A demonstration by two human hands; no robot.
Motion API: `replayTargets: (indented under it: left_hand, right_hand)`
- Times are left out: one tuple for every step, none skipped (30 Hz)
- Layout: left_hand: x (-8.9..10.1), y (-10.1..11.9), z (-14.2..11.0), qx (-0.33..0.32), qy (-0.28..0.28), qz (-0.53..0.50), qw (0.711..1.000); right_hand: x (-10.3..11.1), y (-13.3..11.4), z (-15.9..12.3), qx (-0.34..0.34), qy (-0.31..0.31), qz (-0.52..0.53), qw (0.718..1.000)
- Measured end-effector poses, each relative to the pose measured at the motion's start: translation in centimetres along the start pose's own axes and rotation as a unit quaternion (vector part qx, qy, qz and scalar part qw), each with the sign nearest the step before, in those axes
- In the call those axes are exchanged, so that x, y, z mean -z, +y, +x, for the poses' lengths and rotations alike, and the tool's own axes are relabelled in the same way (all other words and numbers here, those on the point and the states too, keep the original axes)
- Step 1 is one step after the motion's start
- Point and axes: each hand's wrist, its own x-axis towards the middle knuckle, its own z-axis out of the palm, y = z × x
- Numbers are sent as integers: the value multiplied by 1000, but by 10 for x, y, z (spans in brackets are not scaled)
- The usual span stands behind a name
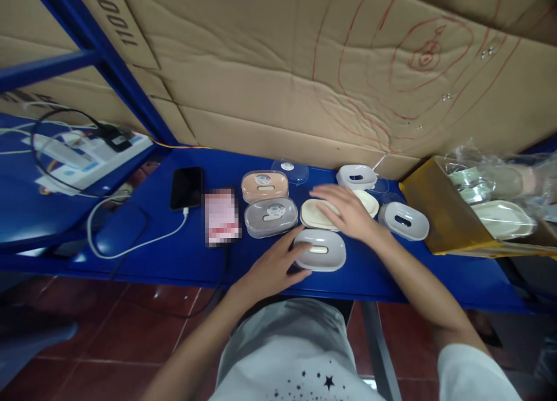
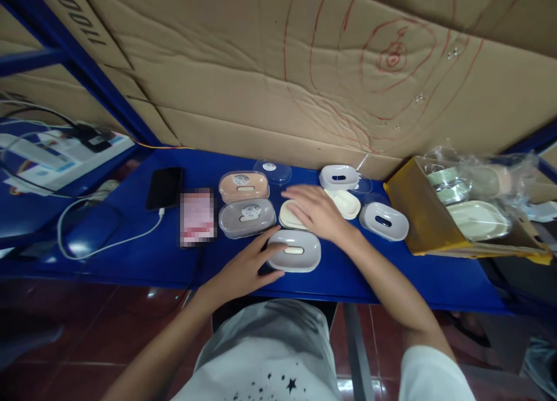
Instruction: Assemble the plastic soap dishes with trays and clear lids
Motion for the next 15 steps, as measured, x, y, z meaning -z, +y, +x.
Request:
replayTargets:
  left_hand:
    - [1, 1, 0, 6, -4, 0, 1000]
    - [2, 3, -1, 12, -5, -2, 1000]
    - [4, 4, -1, 17, -5, -6, 1000]
    - [5, 6, -1, 21, -3, -10, 1000]
    - [6, 7, -2, 24, -1, -15, 1000]
    - [6, 7, -2, 26, 1, -20, 999]
    - [7, 8, -2, 28, 2, -26, 999]
    - [7, 8, -3, 30, 3, -34, 999]
    - [7, 7, -3, 34, 3, -44, 998]
    - [7, 6, -3, 40, 4, -55, 998]
    - [7, 5, -3, 47, 5, -68, 997]
    - [6, 4, -3, 55, 6, -80, 995]
    - [5, 2, -3, 63, 8, -91, 994]
    - [5, 1, -3, 72, 10, -102, 992]
    - [4, 0, -3, 80, 12, -110, 991]
  right_hand:
    - [-5, 15, 28, -14, -19, -6, 1000]
    - [-14, 30, 54, -33, -47, -13, 998]
    - [-25, 43, 77, -56, -86, -17, 995]
    - [-37, 55, 96, -69, -100, -17, 992]
    - [-49, 65, 110, -78, -110, -16, 991]
    - [-60, 73, 119, -84, -114, -15, 990]
    - [-69, 79, 123, -88, -112, -12, 990]
    - [-74, 83, 123, -90, -107, -8, 990]
    - [-75, 86, 118, -92, -100, -4, 991]
    - [-71, 88, 110, -93, -91, 0, 992]
    - [-64, 87, 98, -95, -80, 3, 992]
    - [-54, 85, 83, -96, -66, 6, 993]
    - [-41, 80, 64, -96, -50, 10, 994]
    - [-28, 73, 43, -96, -33, 13, 995]
    - [-15, 64, 20, -86, -5, 25, 996]
